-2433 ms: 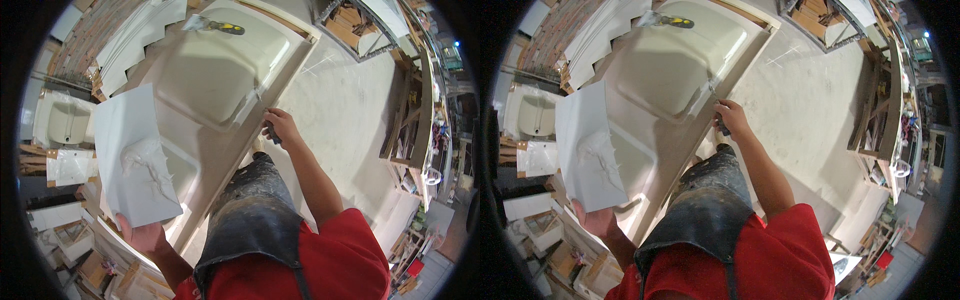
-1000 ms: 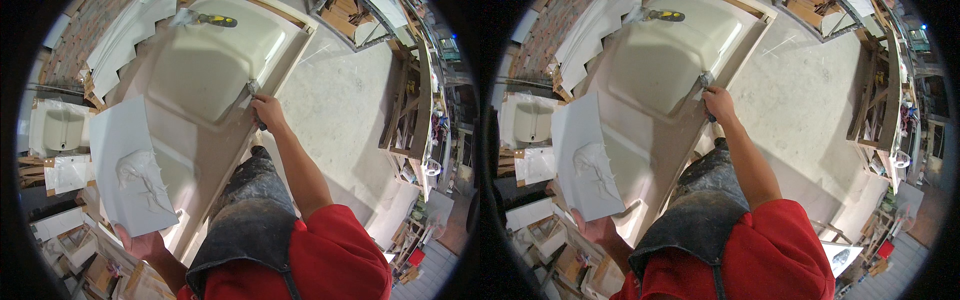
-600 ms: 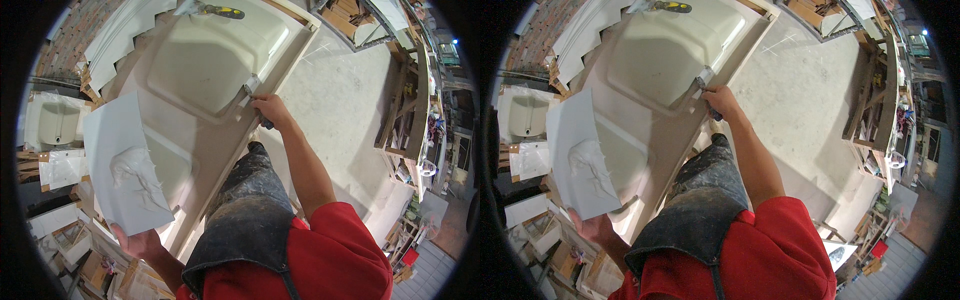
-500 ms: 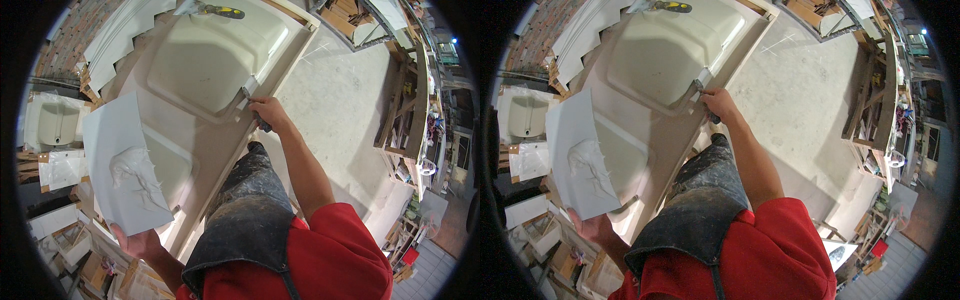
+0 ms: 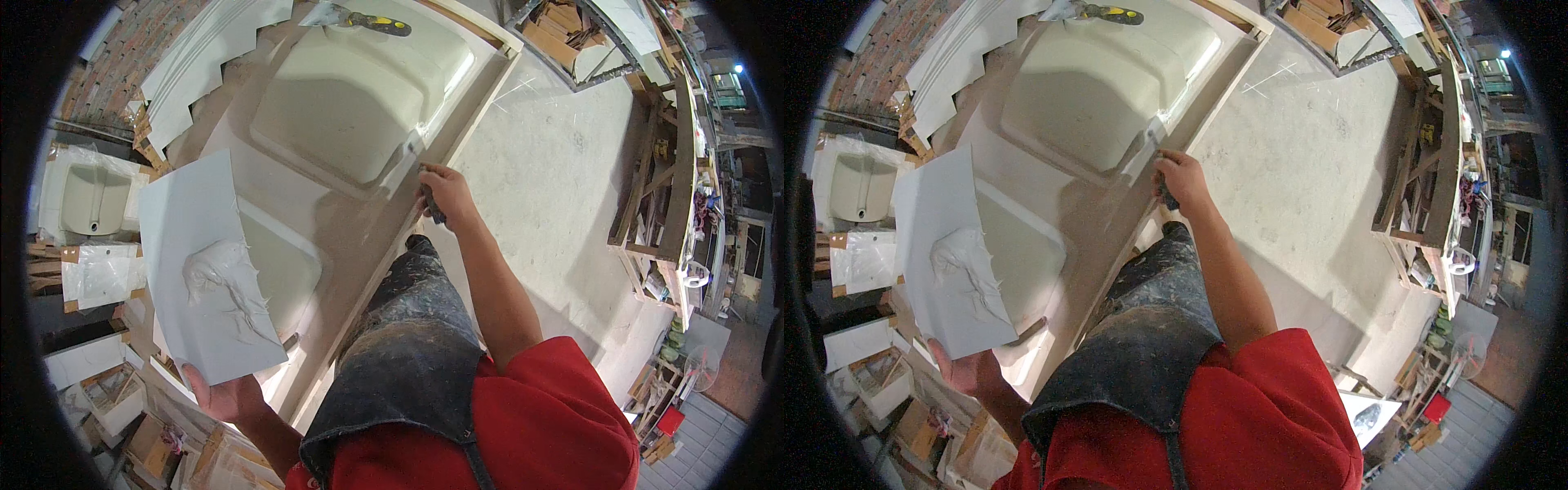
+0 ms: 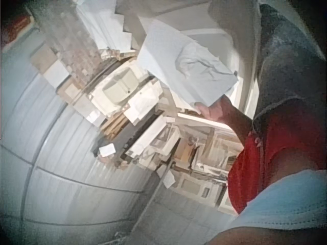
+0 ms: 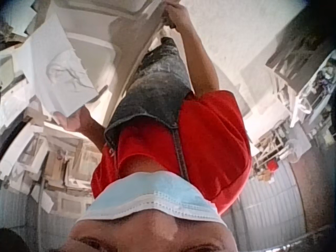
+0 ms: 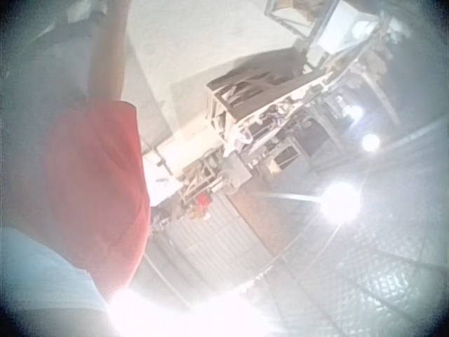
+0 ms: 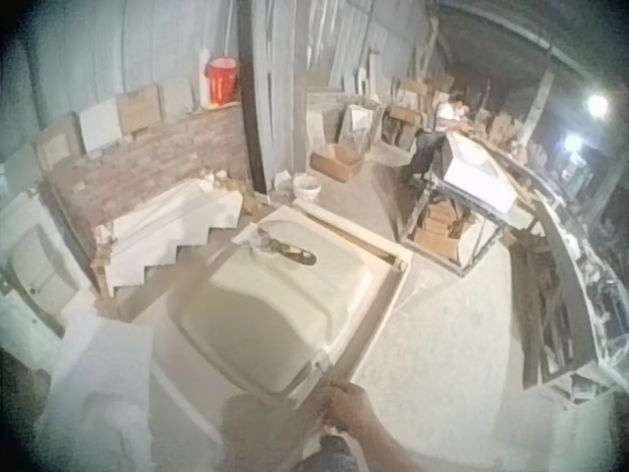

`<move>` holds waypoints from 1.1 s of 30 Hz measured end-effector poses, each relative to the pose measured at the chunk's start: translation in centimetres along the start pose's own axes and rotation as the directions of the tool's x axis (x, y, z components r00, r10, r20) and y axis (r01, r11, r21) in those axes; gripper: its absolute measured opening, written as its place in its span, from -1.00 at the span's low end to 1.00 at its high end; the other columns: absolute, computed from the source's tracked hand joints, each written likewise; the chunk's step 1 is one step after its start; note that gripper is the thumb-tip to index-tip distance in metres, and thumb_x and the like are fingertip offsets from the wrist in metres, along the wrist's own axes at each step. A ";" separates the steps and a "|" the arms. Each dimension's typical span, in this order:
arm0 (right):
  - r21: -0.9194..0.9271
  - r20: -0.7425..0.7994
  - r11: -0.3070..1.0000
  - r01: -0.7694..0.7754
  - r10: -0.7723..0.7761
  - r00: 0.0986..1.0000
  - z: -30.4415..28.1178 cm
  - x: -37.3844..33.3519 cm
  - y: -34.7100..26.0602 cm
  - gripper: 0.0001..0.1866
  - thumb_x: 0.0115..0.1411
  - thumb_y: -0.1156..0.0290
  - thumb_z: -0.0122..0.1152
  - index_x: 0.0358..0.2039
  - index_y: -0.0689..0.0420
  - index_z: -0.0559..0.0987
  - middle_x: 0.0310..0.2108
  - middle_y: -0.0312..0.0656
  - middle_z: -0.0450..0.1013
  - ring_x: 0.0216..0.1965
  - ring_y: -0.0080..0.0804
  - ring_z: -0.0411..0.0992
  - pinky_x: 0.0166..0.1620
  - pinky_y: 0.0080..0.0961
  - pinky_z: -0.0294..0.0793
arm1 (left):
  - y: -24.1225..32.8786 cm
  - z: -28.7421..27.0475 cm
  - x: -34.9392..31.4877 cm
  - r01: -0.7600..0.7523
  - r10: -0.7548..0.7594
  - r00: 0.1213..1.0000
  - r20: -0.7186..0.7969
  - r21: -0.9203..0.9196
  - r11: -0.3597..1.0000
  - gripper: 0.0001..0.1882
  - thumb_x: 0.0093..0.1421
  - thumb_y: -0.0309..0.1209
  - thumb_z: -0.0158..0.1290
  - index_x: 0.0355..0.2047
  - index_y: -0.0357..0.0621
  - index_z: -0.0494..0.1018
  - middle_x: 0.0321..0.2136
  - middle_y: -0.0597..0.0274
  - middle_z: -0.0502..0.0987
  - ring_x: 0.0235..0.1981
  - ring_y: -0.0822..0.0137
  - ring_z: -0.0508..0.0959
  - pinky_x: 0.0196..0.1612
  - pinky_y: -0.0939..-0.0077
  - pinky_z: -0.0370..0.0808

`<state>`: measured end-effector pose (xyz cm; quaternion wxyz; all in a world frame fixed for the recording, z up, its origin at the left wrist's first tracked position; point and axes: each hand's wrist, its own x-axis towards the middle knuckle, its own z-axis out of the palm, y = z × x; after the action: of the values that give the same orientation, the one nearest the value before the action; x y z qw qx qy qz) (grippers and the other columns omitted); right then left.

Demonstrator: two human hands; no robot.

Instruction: The person scoops a white compound from a board and spreads it onto the edges of a white sink using a putty knife. The person then picks up a long white trim piece, scrapes it with the putty knife, and uses a file to smooth its edges.

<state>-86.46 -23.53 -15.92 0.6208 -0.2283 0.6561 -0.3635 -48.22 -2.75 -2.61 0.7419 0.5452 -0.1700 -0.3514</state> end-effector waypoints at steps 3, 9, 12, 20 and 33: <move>0.143 -0.033 0.989 0.019 -0.014 0.999 0.3 2.6 0.0 -0.66 0.34 0.41 0.08 0.07 0.26 0.53 -0.49 -0.15 0.48 -0.61 -0.35 0.47 -0.58 -0.38 0.45 | 0.7 0.6 -0.2 0.099 -0.083 0.992 0.089 -0.182 0.978 -0.43 0.43 -0.26 -0.04 0.31 -0.37 0.23 0.22 -0.17 0.40 0.20 0.00 0.43 0.29 0.05 0.32; -0.266 -0.267 0.956 0.124 -0.197 0.943 4.3 6.8 3.7 -0.52 0.27 0.33 0.14 0.16 0.29 0.51 -0.28 0.09 0.61 -0.36 -0.13 0.63 -0.17 -0.24 0.60 | 1.1 -1.7 0.4 0.217 -0.188 0.969 0.158 -0.197 0.956 -0.38 0.50 -0.06 -0.24 0.39 -0.24 0.17 0.31 -0.02 0.32 0.29 -0.01 0.32 0.36 0.01 0.18; -0.585 -0.251 0.794 0.163 -0.369 0.895 4.8 6.0 3.9 -0.53 0.24 0.28 0.15 0.10 0.24 0.58 -0.19 0.19 0.60 -0.14 0.08 0.59 -0.03 -0.17 0.54 | 1.2 -1.7 0.3 0.211 -0.188 0.974 0.130 -0.197 0.957 -0.35 0.48 -0.07 -0.19 0.40 -0.28 0.13 0.34 -0.02 0.27 0.31 -0.01 0.30 0.38 0.03 0.17; -0.338 -0.053 0.936 0.101 -0.126 0.991 -1.0 3.1 -1.4 -0.61 0.22 0.38 0.10 -0.01 0.27 0.64 -0.56 -0.08 0.52 -0.61 -0.31 0.51 -0.48 -0.31 0.52 | 0.1 -3.3 1.2 -0.003 -0.015 0.996 0.087 0.208 0.978 -0.32 0.47 -0.07 -0.18 0.39 -0.34 0.13 0.36 -0.08 0.24 0.31 0.01 0.30 0.37 0.04 0.20; -0.227 0.072 0.972 0.064 -0.049 0.996 -1.9 5.4 -2.1 -0.60 0.22 0.52 0.15 0.06 0.43 0.56 -0.58 -0.12 0.49 -0.68 -0.38 0.44 -0.63 -0.42 0.45 | 1.1 -1.6 0.8 0.177 -0.178 0.984 0.003 -0.144 0.974 -0.32 0.50 -0.07 -0.21 0.41 -0.35 0.08 0.36 -0.08 0.23 0.32 0.00 0.28 0.41 0.03 0.11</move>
<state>-89.28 -28.54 -17.90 0.6010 -0.3286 0.6660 -0.2954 -46.31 -2.01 -2.20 0.7458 0.5050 -0.0912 -0.4249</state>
